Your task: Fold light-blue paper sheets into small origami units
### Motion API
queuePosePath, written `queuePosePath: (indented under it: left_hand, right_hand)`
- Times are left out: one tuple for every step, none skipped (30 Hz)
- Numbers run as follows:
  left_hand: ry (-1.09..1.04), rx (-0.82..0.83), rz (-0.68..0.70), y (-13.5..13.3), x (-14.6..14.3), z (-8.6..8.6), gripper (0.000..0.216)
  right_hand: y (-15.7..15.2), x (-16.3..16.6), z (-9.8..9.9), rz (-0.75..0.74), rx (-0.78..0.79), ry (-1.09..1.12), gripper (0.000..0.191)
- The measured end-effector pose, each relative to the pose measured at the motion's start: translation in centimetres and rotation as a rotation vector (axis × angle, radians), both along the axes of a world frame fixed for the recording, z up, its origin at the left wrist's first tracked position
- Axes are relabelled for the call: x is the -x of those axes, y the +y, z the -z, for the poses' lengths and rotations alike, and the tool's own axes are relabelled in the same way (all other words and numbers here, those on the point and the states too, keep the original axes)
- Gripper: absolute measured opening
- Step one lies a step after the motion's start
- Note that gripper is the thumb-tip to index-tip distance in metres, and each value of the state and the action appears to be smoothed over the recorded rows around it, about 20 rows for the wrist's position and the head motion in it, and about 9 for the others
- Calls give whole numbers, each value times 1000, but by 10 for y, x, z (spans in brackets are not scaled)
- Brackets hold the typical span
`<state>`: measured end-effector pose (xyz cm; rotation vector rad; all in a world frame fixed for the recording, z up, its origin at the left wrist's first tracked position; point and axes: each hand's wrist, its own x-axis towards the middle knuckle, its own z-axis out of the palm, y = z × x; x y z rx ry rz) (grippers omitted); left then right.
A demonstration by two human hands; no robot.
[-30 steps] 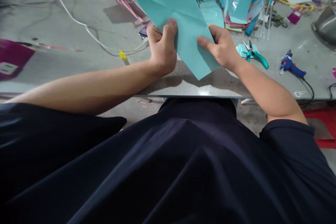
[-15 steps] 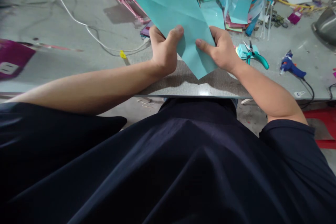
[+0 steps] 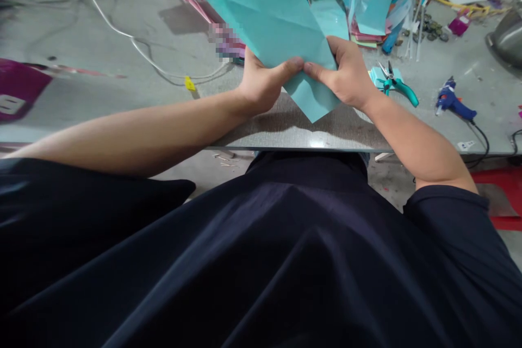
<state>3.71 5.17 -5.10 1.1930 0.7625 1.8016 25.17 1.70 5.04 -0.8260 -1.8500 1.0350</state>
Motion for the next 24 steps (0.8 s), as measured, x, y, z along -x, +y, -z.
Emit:
queuePosePath:
  left_hand:
    - [7, 11, 47, 6, 1, 2, 88]
    - [15, 29, 86, 11, 2, 4, 93]
    - [18, 57, 107, 15, 2, 5, 93]
    - [14, 92, 111, 15, 1, 5, 90]
    - [2, 122, 103, 13, -1, 4, 86]
    - [-15, 145, 88, 9, -3, 2, 80]
    - [-39, 145, 65, 3, -5, 0, 75]
    - [-48, 139, 66, -4, -7, -3, 73]
    - [-45, 129, 69, -11, -9, -6, 71]
    - [-24, 133, 78, -16, -11, -7, 70]
    - [7, 135, 82, -20, -11, -9, 68]
    - [38, 131, 80, -22, -12, -8, 68]
    - [66, 122, 78, -21, -11, -8, 70]
    - [83, 103, 69, -19, -11, -6, 72]
    - [89, 80, 63, -17, -11, -4, 75]
    - [88, 62, 61, -14, -11, -2, 76]
    - [79, 51, 60, -12, -11, -1, 73]
    - [62, 52, 59, -11, -11, -1, 69]
    - [37, 65, 56, -12, -12, -2, 66]
    - [5, 89, 52, -13, -12, -3, 65]
    - [-27, 116, 44, -16, -13, -5, 67]
    - [-55, 137, 30, -18, -13, -7, 70]
    - [-70, 150, 19, -20, -13, -10, 72]
    - [-69, 152, 9, -22, -13, -11, 72]
  right_hand:
    - [1, -1, -1, 7, 1, -6, 78]
    - [2, -1, -1, 3, 9, -15, 78]
    - [3, -2, -2, -13, 27, -24, 76]
    - [5, -3, -3, -34, 45, -24, 75]
    - [7, -4, -4, -56, 61, -24, 76]
    - [10, -5, -4, -76, 73, -26, 79]
    - [12, -6, -5, -84, 78, -29, 85]
    - [14, -6, -5, -80, 74, -30, 92]
    - [16, -6, -5, -70, 59, -28, 98]
    - [18, -6, -5, -61, 40, -19, 101]
    - [18, -6, -5, -57, 24, -6, 100]
    - [18, -6, -5, -55, 11, 12, 98]
    - [17, -6, -5, -51, -3, 31, 98]
    - [16, -6, -6, -46, -19, 39, 99]
    - [15, -7, -6, -33, -42, 33, 101]
    - [15, -7, -6, -14, -73, 15, 105]
    - [15, -8, -7, 2, -110, -14, 110]
    - [16, -9, -7, 14, -146, -51, 112]
    - [18, -11, -7, 20, -173, -91, 113]
    - [20, -12, -7, 19, -193, -123, 113]
    - [23, -13, -7, 14, -203, -139, 112]
    - [27, -14, -6, -1, -200, -145, 109]
    - [30, -15, -6, -21, -193, -146, 105]
    - [33, -16, -5, -47, -188, -148, 102]
